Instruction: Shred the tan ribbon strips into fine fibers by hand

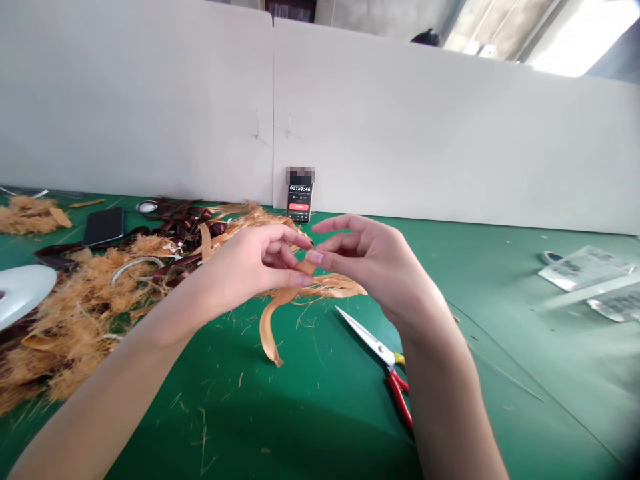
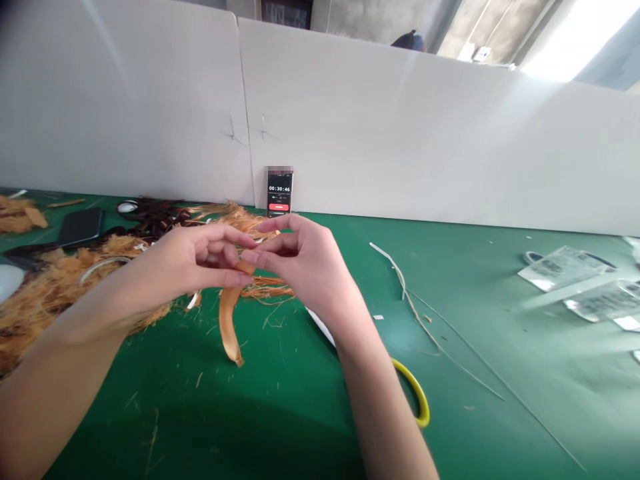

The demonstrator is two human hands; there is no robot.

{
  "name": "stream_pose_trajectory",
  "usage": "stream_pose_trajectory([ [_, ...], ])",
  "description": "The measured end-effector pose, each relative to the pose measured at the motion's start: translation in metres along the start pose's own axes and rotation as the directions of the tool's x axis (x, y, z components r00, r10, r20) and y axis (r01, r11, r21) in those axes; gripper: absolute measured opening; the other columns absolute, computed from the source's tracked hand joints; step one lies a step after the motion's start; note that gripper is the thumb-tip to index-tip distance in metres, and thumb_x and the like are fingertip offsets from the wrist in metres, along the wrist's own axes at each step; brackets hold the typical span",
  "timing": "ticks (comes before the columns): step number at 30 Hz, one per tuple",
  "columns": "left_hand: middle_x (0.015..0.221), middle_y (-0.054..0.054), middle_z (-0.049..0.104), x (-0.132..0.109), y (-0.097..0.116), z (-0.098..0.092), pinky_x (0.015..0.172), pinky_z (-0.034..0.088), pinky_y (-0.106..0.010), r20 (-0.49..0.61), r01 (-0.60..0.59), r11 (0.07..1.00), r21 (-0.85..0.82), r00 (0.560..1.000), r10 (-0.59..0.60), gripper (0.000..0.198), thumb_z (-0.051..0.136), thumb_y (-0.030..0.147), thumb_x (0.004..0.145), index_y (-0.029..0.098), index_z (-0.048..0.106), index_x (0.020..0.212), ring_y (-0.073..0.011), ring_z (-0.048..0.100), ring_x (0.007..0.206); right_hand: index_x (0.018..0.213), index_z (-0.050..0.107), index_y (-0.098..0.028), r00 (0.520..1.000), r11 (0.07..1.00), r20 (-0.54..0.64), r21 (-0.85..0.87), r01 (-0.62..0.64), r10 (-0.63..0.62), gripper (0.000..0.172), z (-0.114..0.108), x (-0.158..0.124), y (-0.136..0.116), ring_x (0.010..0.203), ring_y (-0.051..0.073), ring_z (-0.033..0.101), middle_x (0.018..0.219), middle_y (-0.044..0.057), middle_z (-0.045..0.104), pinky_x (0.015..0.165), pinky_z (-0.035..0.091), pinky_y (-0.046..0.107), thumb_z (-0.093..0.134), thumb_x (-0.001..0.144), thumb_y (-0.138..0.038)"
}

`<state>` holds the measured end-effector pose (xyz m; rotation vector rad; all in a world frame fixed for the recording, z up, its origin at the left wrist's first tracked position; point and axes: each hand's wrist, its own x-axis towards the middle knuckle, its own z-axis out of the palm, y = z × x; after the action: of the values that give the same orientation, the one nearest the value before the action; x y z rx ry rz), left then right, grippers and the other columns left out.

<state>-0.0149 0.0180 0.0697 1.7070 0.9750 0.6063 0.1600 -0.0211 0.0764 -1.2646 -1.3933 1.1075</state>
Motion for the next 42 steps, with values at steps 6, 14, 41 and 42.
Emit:
stream_pose_trajectory([
  [6, 0.077, 0.000, 0.067, 0.000, -0.001, -0.001, 0.066, 0.053, -0.029, -0.008, -0.008, 0.999, 0.049, 1.000, 0.008, 0.042, 0.077, 0.031, 0.067, 0.020, 0.062, 0.105, -0.0193, 0.067, 0.076, 0.091, 0.063, -0.017, 0.960, 0.989, -0.244, -0.090, 0.118, -0.136, 0.033, -0.007, 0.001, 0.002, 0.069, 0.015, 0.066, 0.071, 0.001, 0.070, 0.068, 0.052, 0.030, 0.078, 0.068, -0.035],
  [14, 0.086, -0.002, 0.071, 0.001, -0.002, 0.005, 0.079, 0.056, -0.035, 0.046, 0.016, 0.999, -0.039, 0.999, -0.014, 0.040, 0.074, 0.024, 0.069, 0.020, 0.059, 0.107, -0.0220, 0.069, 0.087, 0.101, 0.060, -0.017, 0.999, 0.999, 0.039, -0.035, -0.002, 0.003, 0.043, 0.000, 0.000, 0.001, 0.073, 0.017, 0.068, 0.077, 0.003, 0.072, 0.065, 0.054, 0.029, 0.079, 0.067, -0.034],
  [41, 0.078, -0.003, 0.072, 0.006, -0.037, 0.011, 0.065, 0.044, -0.028, 0.176, -0.036, 0.967, 0.251, 0.984, -0.009, 0.014, 0.064, 0.030, 0.076, 0.019, 0.070, 0.080, -0.0188, 0.065, 0.074, 0.100, 0.060, -0.015, 0.920, 0.856, -0.318, -0.516, 0.035, -0.229, 0.017, 0.001, 0.005, 0.029, 0.065, 0.014, 0.067, 0.075, 0.004, 0.074, 0.062, 0.048, 0.027, 0.053, 0.086, -0.021],
  [42, 0.078, -0.003, 0.071, 0.006, -0.042, 0.015, 0.065, 0.043, -0.028, 0.166, -0.035, 0.970, 0.242, 0.986, -0.006, 0.014, 0.062, 0.030, 0.077, 0.018, 0.070, 0.080, -0.0189, 0.064, 0.073, 0.101, 0.059, -0.015, 0.944, 0.841, -0.290, -0.540, -0.022, -0.161, 0.018, 0.002, 0.003, 0.035, 0.068, 0.015, 0.067, 0.077, 0.005, 0.074, 0.063, 0.049, 0.027, 0.052, 0.087, -0.024],
])
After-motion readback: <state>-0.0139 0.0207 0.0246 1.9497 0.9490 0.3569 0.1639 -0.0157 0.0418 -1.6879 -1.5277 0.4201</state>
